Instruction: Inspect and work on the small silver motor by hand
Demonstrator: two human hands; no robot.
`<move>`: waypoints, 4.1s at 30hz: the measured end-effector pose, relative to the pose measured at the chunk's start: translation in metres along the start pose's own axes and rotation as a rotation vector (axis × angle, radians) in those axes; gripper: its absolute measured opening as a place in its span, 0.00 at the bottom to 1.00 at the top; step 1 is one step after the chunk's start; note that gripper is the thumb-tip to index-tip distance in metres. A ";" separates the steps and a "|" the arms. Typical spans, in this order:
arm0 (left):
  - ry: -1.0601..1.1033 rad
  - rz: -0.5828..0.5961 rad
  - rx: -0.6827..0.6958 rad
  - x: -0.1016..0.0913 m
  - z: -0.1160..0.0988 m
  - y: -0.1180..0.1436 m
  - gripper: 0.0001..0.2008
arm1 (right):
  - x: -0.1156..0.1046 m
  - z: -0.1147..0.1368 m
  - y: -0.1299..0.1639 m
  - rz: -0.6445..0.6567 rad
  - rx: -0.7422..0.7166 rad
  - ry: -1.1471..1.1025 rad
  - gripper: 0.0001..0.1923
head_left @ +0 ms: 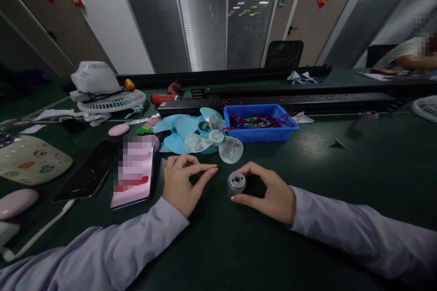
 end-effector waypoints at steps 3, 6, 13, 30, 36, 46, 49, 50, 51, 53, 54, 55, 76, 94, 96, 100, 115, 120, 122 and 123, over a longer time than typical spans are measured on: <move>-0.114 0.095 0.025 0.009 0.003 0.004 0.06 | 0.000 0.000 0.000 0.009 0.004 0.000 0.17; -0.057 0.062 0.012 0.008 -0.004 0.002 0.06 | 0.000 0.000 0.000 0.000 0.000 0.008 0.17; 0.275 -0.131 0.068 -0.007 -0.044 0.001 0.07 | 0.001 0.000 0.000 -0.007 -0.044 -0.023 0.16; 0.327 -0.015 0.065 0.002 -0.048 0.003 0.06 | 0.001 0.000 0.001 0.008 -0.046 -0.004 0.17; 0.347 -0.063 0.068 -0.001 -0.050 0.002 0.03 | 0.001 0.002 -0.001 0.016 -0.091 0.044 0.16; 0.122 -0.135 0.015 -0.022 -0.008 0.001 0.06 | 0.000 0.001 -0.001 0.024 -0.044 0.065 0.19; 0.048 0.072 0.067 -0.018 0.013 0.010 0.07 | 0.000 0.001 -0.001 0.028 -0.047 0.068 0.19; 0.027 0.118 0.092 -0.017 0.017 0.013 0.07 | 0.000 0.002 -0.001 0.030 -0.048 0.069 0.19; 0.012 0.148 0.112 -0.018 0.020 0.016 0.06 | 0.000 0.002 -0.001 0.029 -0.048 0.069 0.19; 0.014 0.141 0.119 -0.020 0.021 0.016 0.06 | 0.000 0.002 -0.001 0.029 -0.047 0.065 0.19; 0.027 0.111 0.107 -0.022 0.019 0.015 0.06 | 0.000 0.002 -0.001 0.030 -0.045 0.064 0.19; 0.047 0.067 0.091 -0.024 0.014 0.013 0.06 | 0.001 0.002 -0.001 0.031 -0.043 0.066 0.19; 0.297 -0.075 0.126 -0.003 -0.050 0.005 0.08 | 0.000 0.001 0.000 -0.006 -0.098 0.044 0.17; 0.300 0.052 0.056 0.000 -0.051 0.007 0.10 | 0.001 0.002 0.000 -0.005 -0.103 0.039 0.15; 0.296 0.064 0.076 0.001 -0.052 0.008 0.10 | 0.001 0.003 -0.001 -0.006 -0.107 0.042 0.13; 0.328 -0.001 0.058 0.000 -0.051 0.006 0.07 | 0.000 0.004 -0.001 -0.003 -0.099 0.034 0.15; 0.200 -0.074 0.106 -0.020 -0.029 0.007 0.08 | 0.000 0.003 0.000 0.019 -0.070 0.055 0.18; 0.037 0.139 0.155 -0.019 0.002 0.018 0.08 | 0.000 0.001 0.000 0.020 -0.056 0.068 0.19; 0.011 0.165 0.177 -0.020 0.006 0.020 0.07 | 0.001 0.001 0.000 0.021 -0.064 0.064 0.19; 0.015 0.155 0.175 -0.020 0.005 0.019 0.07 | 0.001 0.002 0.000 0.019 -0.068 0.060 0.19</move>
Point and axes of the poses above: each hand's wrist, its own y-axis away from the middle knuckle, its own x-axis out of the palm, z = x × y, the point moved 6 cm from there along -y, towards the middle knuckle, and after that the axes turned 15 degrees about -z, right-handed, at the moved point
